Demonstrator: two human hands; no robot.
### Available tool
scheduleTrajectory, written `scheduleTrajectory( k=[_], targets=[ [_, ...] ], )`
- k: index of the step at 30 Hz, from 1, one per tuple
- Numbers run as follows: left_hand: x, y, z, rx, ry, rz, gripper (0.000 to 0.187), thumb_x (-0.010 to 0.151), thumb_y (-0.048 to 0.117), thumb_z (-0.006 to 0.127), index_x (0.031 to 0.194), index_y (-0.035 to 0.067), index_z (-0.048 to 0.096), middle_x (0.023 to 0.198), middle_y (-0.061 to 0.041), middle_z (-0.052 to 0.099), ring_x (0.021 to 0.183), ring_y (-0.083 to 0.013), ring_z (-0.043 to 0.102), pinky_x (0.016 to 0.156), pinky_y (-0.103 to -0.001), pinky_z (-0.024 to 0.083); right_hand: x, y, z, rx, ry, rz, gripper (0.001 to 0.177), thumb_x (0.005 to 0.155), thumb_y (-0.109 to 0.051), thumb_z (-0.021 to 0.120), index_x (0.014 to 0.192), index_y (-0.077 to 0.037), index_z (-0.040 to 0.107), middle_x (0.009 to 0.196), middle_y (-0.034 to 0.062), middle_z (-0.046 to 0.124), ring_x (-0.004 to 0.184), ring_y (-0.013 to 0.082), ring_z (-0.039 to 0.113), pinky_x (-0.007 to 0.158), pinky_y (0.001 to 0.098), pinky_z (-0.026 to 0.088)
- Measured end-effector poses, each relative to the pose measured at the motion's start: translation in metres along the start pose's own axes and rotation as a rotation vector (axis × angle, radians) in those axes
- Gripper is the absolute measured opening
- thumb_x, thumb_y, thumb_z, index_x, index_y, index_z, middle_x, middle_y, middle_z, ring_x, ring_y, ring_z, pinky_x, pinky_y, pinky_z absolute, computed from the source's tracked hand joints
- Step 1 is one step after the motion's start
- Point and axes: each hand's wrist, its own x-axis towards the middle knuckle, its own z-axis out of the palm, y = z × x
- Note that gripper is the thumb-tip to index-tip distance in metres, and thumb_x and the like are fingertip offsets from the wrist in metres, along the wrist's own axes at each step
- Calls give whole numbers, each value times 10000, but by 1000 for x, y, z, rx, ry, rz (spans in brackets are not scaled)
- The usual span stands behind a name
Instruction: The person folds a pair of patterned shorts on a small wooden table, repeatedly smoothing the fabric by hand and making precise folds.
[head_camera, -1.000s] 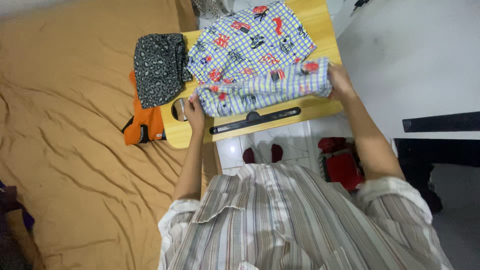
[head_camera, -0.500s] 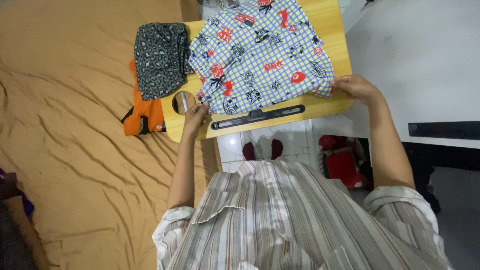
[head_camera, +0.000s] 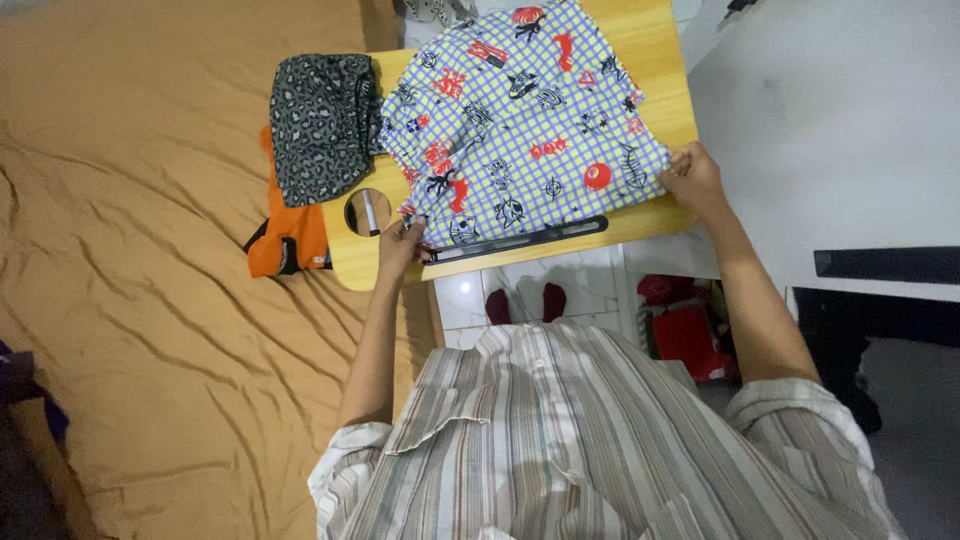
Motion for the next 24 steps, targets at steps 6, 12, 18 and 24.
scheduleTrajectory(
  k=[6, 12, 18, 24],
  targets=[
    [5, -14, 9, -68, 37, 223, 332, 1047, 310, 642, 1078, -17, 694, 856, 4, 693, 699, -53, 597, 604, -239, 517, -16, -46, 10, -202, 142, 52, 372, 870, -277, 857, 1070, -63, 628, 879, 9, 662, 817, 149, 653, 739, 298, 506],
    [12, -4, 7, 62, 47, 284, 414, 1099, 362, 531, 1093, -25, 677, 851, 15, 668, 738, -45, 565, 656, -235, 498, -2, -67, 12, -588, 105, 185, 352, 779, -391, 897, 910, -107, 736, 826, 40, 741, 781, 222, 659, 774, 435, 438],
    [32, 2, -12, -65, -62, 168, 436, 1122, 403, 506, 1014, 9, 659, 757, 44, 610, 617, -47, 486, 561, -227, 374, -12, -35, -7, -73, 153, 151, 321, 922, -413, 765, 1009, -116, 678, 892, 3, 733, 789, 131, 665, 756, 329, 506],
    [47, -11, 6, 172, 4, 192, 463, 1109, 384, 599, 908, -20, 706, 730, 43, 631, 647, -62, 504, 578, -273, 404, -49, -49, -7, -549, 46, 182, 351, 1006, -424, 745, 1024, -75, 712, 898, 95, 746, 891, 299, 691, 896, 538, 409]
  ],
)
